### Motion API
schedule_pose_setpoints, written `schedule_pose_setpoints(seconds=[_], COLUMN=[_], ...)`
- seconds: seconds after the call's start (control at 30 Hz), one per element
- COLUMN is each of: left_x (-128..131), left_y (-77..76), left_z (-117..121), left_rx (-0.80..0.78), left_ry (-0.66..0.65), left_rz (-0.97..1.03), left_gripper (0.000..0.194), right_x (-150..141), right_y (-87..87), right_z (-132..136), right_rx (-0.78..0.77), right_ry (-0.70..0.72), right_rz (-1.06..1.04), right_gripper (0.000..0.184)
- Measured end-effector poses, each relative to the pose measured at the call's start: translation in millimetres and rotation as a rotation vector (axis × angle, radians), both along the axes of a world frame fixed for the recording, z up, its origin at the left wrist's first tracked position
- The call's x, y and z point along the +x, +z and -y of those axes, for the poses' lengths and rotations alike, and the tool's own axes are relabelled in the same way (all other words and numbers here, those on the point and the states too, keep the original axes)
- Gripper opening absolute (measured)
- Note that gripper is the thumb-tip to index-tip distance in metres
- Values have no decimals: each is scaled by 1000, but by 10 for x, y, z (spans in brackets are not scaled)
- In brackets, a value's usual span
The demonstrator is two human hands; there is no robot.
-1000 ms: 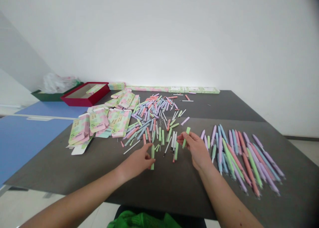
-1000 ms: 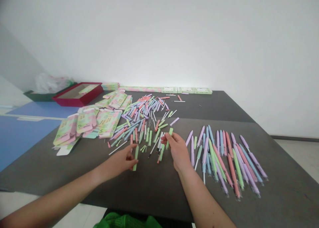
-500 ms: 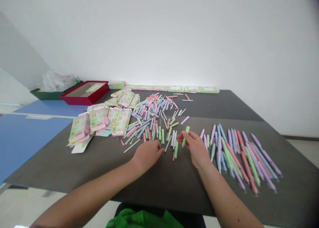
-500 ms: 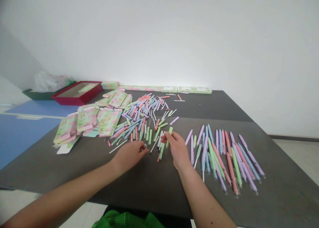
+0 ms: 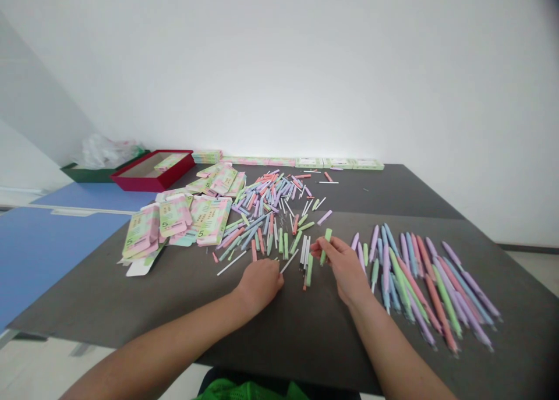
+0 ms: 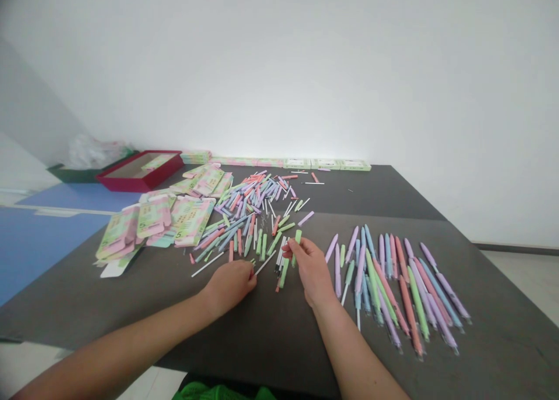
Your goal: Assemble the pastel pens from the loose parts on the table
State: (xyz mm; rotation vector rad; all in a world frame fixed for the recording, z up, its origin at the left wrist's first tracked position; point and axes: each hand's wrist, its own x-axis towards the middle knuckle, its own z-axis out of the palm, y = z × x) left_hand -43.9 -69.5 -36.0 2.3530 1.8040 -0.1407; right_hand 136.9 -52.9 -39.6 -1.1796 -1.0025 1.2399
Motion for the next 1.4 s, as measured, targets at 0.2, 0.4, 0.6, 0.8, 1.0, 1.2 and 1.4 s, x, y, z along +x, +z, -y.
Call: schedule_pose_setpoints(seconds=[0.2,0.4,0.6,0.8,1.0,1.2,1.4], left_x=[13,5,-153,-230,-343,-151,53], left_y=[-12,5,244,602,807,586,480], left_z=[28,11,-27,-23,-181,-94,48], left_rx=[40,3,43,75,160,8,69], left_ry=[-63,-63,-150,-278,-177,74,228], left_rz=[11,4,5,-7,216,986,1389], left_gripper=[24,23,23,17,20,40,24], right_x=[-23,-14,16,-27,-13,-31,-47], right_y=[-4,-30,-18,-4,87,90,161], right_z=[5,-9,-10,-7,26,86,160], right_rx=[64,68,279,510,378,279,463], right_ry=[14,31,174,338,370,251,377], right_rz=[100,108,451,769,443,204,321], right_gripper=[30,30,22,9,19,23,10])
